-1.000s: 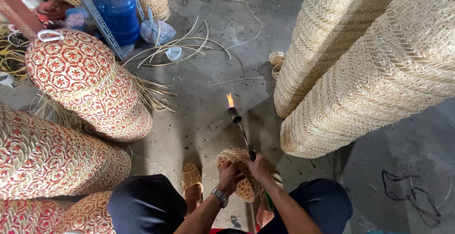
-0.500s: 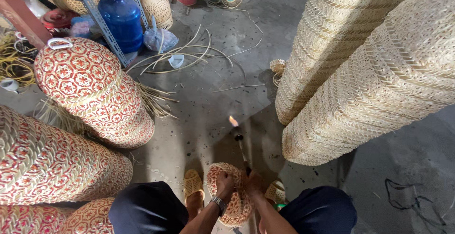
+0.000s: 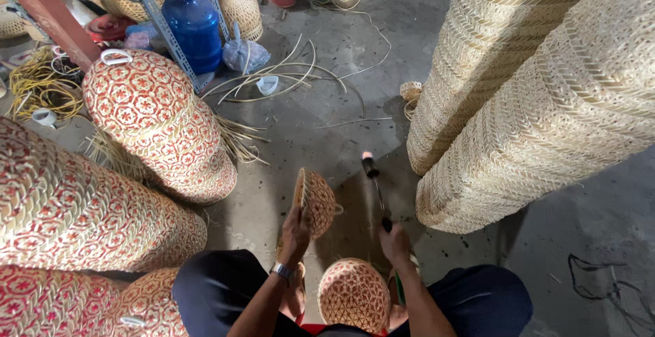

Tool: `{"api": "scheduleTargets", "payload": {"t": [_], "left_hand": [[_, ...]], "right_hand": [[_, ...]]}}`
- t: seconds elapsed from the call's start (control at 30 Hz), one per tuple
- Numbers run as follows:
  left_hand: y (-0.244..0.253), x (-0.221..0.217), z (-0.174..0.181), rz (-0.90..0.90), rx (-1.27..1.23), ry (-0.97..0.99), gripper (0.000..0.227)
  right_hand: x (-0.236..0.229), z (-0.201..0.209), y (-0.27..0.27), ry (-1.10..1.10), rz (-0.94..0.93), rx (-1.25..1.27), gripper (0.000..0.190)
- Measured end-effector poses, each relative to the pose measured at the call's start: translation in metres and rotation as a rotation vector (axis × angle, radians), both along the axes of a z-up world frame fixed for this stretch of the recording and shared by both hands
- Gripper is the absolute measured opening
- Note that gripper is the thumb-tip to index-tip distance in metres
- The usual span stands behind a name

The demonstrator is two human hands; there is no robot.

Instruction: The person uses a blowtorch to singe the edges and outer surface of small, round, woven bamboo baskets held by hand.

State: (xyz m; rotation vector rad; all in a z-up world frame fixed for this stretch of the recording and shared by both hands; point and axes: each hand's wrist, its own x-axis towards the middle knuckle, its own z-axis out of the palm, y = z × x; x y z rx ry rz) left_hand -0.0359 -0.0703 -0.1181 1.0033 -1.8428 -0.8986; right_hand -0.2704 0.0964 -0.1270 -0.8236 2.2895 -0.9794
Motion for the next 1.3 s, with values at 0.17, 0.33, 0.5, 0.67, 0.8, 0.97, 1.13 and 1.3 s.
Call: {"api": "scheduleTargets", "payload": {"t": [0.17,0.33,0.5,0.67,0.8,0.97,1.13,1.3], "left_hand": [[0.018,-0.024,0.0,0.074,0.524,0.178,0.036],[0.021,-0.039,0.016,0.023,0.575,0.368,0.037],[-0.037,-0.012,0.063,-0.055,0.356,0.265,0.03],[-0.073,0.035,0.141,-0.202,0.098,0.288,0.033],[-0.098,0.057,0.182,-0.058,0.117,0.158,0.026],[-0.134,0.085,0.192,-0.082,-0.029,0.306,0.031],[-0.16,0.11,0.193,-0.22,0.016,0.598,0.04],[-0.156,0.123,0.2,-0.29,0.241,0.847,0.032]], "right_hand": [[0.005,0.031,-0.013,0.152,0.083,-0.044,0.07],[0.012,0.068,-0.013,0.158,0.073,-0.249,0.063],[-0.014,0.145,0.024,0.132,0.095,-0.233,0.041],[-0.025,0.221,0.06,0.184,0.317,-0.192,0.031],[-0.025,0.25,0.061,0.343,0.319,-0.019,0.029],[-0.03,0.269,0.053,0.375,0.422,-0.033,0.034],[-0.032,0.281,0.054,0.492,0.443,-0.203,0.033],[-0.032,0.277,0.056,0.554,0.452,-0.252,0.035]]}}
